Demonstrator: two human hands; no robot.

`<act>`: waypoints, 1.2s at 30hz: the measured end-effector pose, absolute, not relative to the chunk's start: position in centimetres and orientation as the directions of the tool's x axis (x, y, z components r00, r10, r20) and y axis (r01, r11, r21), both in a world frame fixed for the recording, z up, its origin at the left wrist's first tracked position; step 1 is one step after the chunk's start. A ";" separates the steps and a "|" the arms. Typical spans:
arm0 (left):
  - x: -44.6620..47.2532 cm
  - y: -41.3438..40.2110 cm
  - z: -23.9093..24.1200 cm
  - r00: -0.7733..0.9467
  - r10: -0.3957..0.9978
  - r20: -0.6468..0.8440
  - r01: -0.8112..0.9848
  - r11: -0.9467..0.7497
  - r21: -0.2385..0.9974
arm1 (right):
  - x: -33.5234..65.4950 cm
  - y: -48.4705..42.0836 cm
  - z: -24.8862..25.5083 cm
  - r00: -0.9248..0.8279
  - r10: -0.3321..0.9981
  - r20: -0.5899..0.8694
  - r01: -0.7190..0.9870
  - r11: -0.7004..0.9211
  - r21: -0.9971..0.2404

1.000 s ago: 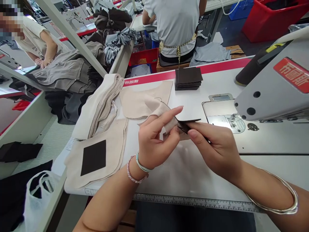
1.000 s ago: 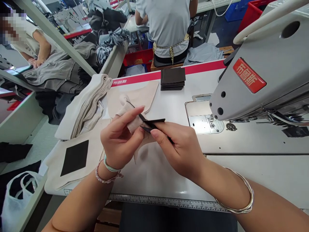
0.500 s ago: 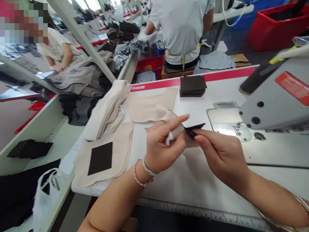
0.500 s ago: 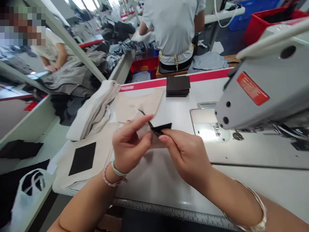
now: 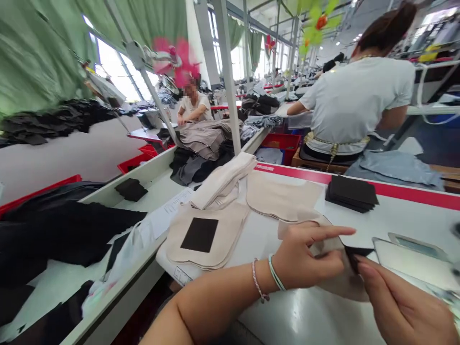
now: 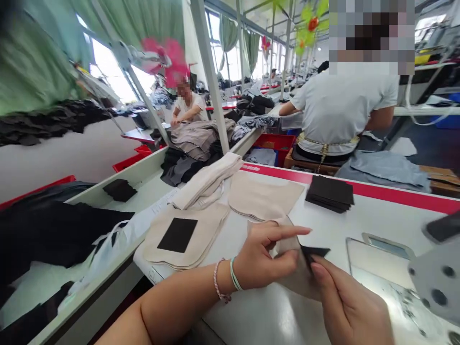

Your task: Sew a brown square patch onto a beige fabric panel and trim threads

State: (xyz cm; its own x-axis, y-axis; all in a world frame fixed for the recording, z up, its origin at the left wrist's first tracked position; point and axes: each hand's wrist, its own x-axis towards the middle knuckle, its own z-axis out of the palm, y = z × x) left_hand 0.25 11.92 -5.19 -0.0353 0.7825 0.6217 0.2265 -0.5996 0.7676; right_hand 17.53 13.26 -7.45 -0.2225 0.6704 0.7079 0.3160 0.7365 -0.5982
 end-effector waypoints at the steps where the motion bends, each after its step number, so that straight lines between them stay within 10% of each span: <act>1: 0.2 11.8 -5.2 -0.026 0.788 0.615 0.215 -0.597 0.773 | 17.3 12.9 -6.7 -0.228 0.676 0.700 0.414 0.718 -0.559; 25: -0.4 11.1 -5.2 -0.036 0.843 0.536 0.300 -0.503 0.811 | 16.4 11.5 -5.9 -0.315 0.751 0.580 0.440 0.657 -0.612; 36: -0.5 11.1 -4.6 -0.038 0.898 0.439 0.149 -0.430 0.891 | 16.6 11.7 -5.2 -0.372 0.882 0.288 0.262 0.398 -0.879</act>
